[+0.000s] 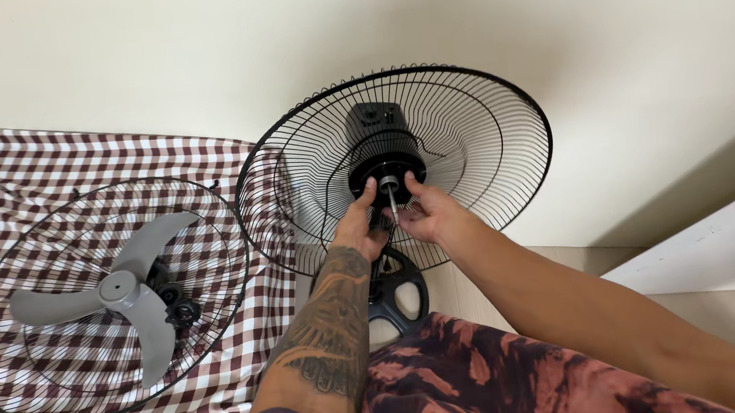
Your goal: The person assembles a standing fan by attaching the front grille, securing the motor housing, and mounting the fan blade onto the stand. The person uses a screwdriver to tighten the motor housing and then installs the blade before placing the front grille over it.
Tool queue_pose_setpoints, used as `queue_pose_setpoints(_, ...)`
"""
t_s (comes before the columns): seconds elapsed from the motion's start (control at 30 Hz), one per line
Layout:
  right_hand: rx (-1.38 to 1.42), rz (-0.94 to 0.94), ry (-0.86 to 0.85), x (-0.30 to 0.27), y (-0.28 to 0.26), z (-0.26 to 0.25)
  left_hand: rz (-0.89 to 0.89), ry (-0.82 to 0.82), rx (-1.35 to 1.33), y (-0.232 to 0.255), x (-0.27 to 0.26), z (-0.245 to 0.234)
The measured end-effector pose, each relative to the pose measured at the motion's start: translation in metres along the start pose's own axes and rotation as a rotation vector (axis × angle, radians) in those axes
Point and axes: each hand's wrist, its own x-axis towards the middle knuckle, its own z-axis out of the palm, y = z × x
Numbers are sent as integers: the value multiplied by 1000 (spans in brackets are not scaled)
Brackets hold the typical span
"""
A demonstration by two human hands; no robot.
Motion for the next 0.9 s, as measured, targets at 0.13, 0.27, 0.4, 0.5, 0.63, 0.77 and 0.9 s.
queue_pose_setpoints(0.13, 141, 77, -86, -9, 11, 9, -258, 206, 56, -31, 42, -55)
queue_pose_setpoints(0.27, 156, 109, -95, -30, 15, 16, 7, 257, 21, -63, 87, -120)
queue_pose_setpoints(0.4, 183, 88, 6, -34, 12, 19, 185, 455, 52, -62, 113, -139)
queue_pose_setpoints(0.5, 249, 204, -74, -28, 8, 15, 161, 594, 230, -43, 105, -140)
queue_pose_setpoints(0.63, 215, 196, -141, -20, 9, 9, 420, 650, 538, -28, 70, -140)
queue_pose_setpoints(0.77, 198, 168, -197, -16, 5, 6, 352, 546, 472, -20, 58, -137)
queue_pose_setpoints(0.9, 174, 95, -138, -25, 9, 7, 323, 422, 341, -22, 71, -143)
